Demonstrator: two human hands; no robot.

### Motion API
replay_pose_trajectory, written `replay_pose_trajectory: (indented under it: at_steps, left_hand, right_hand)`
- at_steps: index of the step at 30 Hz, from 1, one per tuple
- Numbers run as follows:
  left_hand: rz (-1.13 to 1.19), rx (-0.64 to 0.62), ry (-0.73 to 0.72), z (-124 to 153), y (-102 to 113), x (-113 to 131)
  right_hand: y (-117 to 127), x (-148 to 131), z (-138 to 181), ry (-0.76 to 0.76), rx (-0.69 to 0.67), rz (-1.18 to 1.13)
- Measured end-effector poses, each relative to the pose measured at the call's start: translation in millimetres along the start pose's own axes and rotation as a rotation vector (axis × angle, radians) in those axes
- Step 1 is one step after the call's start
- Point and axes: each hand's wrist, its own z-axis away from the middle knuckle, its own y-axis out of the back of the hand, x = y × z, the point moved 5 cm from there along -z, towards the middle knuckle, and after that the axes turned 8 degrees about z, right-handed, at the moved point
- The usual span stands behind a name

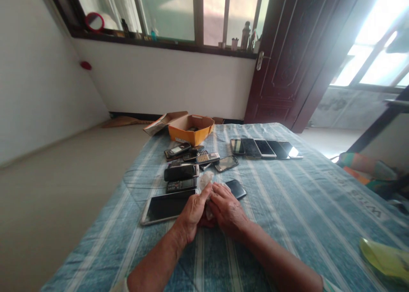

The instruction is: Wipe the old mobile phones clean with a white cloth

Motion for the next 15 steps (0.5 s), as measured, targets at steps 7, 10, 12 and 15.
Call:
replay_pose_trajectory:
  at_steps: [7, 10, 12, 15]
  left_hand:
    - [-0.001, 0.017, 0.076, 0.9, 0.1, -1.3]
    - [0.014, 0.023, 0.067, 1.1, 0.9, -0.9]
    - [0.019, 0.019, 0.052, 1.5, 0.9, -0.5]
    - [0.027, 0.007, 0.028, 1.7, 0.7, -0.5]
  right_hand:
    - [9.3, 39.6, 4.0, -0.242, 0.082, 0.128]
    - [8.2, 34.9, 10.7, -0.244, 0.125, 0.18]
    - [3.2, 20.1, 14.3, -0.152, 0.12, 0.183]
    - [-2.5, 0.1, 17.1, -0.035, 0.093, 0.185]
